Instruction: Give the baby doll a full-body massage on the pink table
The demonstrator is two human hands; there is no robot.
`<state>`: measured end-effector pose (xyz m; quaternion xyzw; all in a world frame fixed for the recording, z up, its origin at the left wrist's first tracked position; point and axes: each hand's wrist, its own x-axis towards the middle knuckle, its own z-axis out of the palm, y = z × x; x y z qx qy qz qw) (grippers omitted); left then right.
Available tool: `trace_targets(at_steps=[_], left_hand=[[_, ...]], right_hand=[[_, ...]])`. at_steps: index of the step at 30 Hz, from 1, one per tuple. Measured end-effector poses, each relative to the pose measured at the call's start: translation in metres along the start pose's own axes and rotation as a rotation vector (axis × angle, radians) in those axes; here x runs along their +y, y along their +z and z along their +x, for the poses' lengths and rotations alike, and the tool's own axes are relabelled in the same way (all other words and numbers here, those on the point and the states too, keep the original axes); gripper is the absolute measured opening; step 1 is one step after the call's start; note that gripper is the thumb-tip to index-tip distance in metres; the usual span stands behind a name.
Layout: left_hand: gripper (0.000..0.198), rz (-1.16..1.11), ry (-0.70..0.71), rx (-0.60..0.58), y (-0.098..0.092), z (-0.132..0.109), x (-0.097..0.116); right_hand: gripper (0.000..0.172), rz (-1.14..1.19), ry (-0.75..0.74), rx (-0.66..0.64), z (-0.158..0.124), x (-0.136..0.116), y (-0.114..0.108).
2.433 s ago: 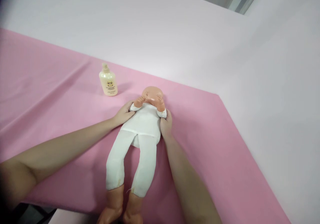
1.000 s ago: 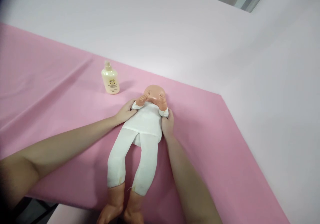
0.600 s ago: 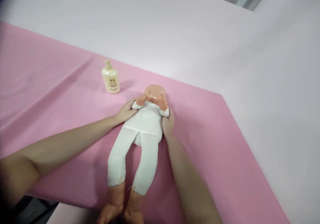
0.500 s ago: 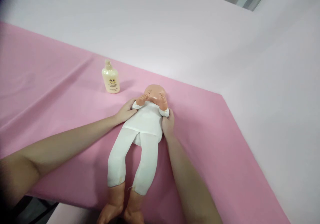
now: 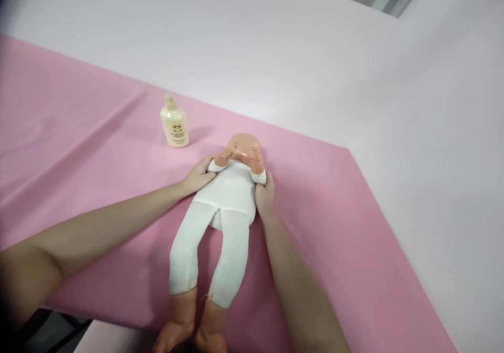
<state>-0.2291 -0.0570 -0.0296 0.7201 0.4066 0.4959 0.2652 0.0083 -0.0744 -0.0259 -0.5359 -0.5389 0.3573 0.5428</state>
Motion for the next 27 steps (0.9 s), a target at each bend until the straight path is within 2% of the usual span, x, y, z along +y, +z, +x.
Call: trace_targets(at_steps=[27], left_hand=[[0.047,0.03,-0.007,0.006,-0.0002,-0.0002,0.0006]], right_hand=[[0.045,-0.017,-0.009,0.006,-0.0037,-0.0087,0.0001]])
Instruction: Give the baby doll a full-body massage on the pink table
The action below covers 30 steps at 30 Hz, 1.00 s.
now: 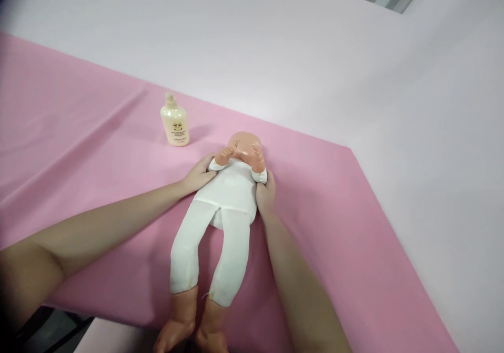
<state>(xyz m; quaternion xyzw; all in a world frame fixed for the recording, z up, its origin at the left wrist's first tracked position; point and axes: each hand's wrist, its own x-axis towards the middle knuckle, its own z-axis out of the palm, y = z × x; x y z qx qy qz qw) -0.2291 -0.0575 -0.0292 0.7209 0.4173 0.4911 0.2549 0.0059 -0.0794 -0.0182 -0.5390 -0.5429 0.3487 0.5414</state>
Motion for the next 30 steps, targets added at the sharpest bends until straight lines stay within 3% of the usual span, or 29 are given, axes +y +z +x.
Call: trace_targets(at_steps=[30], left_hand=[[0.047,0.027,0.05,-0.018,-0.0001,0.0021,-0.0057]], right_hand=[[0.041,-0.022,-0.02,0.03,-0.0029,-0.0044,0.0002]])
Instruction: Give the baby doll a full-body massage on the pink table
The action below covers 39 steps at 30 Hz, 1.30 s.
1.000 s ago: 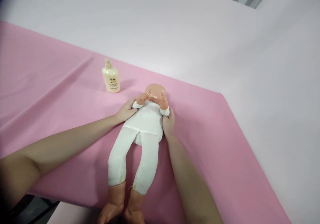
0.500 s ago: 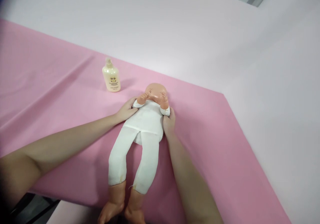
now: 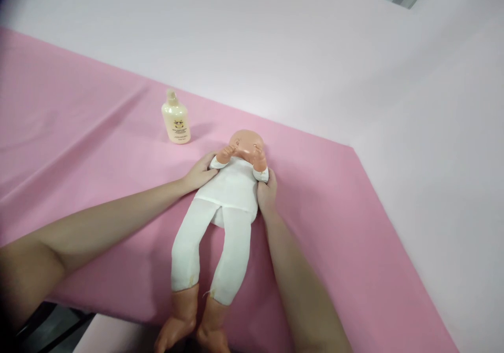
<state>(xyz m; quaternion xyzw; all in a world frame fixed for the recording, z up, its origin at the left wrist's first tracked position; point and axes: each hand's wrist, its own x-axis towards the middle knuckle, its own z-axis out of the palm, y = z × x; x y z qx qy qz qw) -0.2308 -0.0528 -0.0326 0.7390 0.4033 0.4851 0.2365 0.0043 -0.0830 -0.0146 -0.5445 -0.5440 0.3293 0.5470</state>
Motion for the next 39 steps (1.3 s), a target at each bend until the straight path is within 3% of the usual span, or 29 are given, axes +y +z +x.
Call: trace_targets(at_steps=[39], left_hand=[[0.05,0.001,-0.02,0.002,-0.0007,0.0,0.003]], right_hand=[[0.044,-0.018,0.01,0.011,0.0024,0.0033,-0.0001]])
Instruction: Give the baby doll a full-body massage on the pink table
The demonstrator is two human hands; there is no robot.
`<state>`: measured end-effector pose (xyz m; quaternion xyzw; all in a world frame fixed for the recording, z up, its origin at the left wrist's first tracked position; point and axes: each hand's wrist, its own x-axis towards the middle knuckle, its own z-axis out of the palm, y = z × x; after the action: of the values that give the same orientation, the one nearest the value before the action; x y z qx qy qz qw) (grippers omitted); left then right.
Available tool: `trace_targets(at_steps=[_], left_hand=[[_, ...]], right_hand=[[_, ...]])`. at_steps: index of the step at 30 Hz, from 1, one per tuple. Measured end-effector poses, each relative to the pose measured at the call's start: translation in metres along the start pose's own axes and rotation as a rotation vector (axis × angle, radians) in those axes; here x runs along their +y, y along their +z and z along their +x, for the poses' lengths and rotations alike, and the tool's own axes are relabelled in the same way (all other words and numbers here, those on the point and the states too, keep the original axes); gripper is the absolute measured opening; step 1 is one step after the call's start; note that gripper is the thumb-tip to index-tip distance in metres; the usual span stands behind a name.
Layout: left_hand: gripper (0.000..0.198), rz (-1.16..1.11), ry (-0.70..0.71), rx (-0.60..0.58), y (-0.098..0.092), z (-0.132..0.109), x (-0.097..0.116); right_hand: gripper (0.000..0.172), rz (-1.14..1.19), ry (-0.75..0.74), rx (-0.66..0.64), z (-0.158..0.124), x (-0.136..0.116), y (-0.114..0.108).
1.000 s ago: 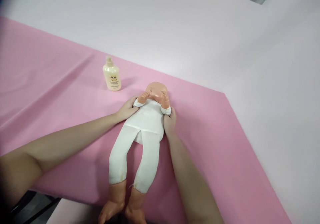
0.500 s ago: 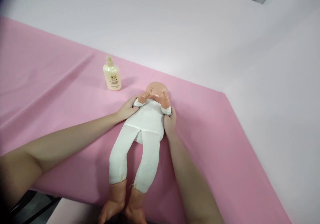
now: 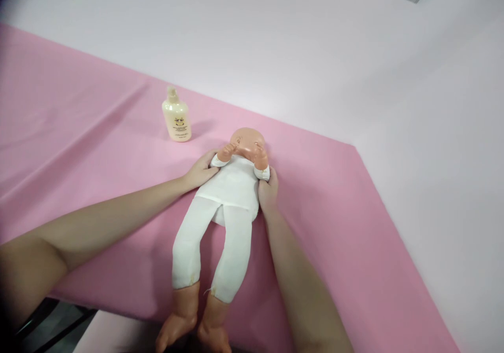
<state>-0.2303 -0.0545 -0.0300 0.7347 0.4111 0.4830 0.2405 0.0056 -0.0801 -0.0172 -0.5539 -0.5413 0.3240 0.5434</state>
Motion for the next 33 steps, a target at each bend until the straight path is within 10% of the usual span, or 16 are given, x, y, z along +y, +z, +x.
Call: trace_targets(at_steps=[33], left_hand=[[0.049,-0.009,-0.031,-0.002,0.0,-0.0004,0.0011]], right_hand=[[0.042,0.004,0.025,-0.003,-0.0004,-0.0036,0.0008]])
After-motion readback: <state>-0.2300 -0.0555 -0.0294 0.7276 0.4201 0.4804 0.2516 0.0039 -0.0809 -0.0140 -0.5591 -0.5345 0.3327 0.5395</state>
